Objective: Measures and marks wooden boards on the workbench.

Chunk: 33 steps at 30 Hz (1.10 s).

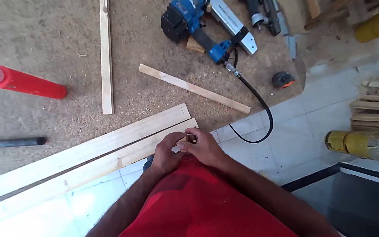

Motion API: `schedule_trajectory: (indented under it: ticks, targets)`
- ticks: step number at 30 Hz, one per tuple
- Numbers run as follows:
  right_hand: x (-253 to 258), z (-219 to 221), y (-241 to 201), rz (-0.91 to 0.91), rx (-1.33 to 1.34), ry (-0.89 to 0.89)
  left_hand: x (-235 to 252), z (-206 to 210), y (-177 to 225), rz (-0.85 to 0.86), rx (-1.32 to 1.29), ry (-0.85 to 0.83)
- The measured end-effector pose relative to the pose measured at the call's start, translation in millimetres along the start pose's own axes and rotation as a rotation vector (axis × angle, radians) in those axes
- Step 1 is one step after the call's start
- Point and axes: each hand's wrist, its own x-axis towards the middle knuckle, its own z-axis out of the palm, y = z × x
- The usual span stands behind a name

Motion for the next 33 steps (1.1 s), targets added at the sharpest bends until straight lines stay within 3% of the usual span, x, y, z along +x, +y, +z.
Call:
schedule_trajectory:
  ticks: [6, 13, 19, 26, 33]
  targets:
    - [19, -34, 19, -0.044, -0.076, -0.030, 21, 24, 1, 0.006, 0.091, 0.046]
    - [11, -83, 75, -0.085, -0.251, 0.059, 49, 52, -35, -0.117, 0.262, 0.204]
    - [-13, -104, 115, -0.129, -0.352, 0.038, 54, 64, -45, 0.005, 0.446, 0.236]
    - [-17, -101, 117, -0.377, -0.284, 0.206, 55, 67, -50, 0.046, 0.531, 0.238]
    - [-17, -105, 106, -0.467, -0.283, 0.171, 56, 69, -53, 0.063, 0.570, 0.225]
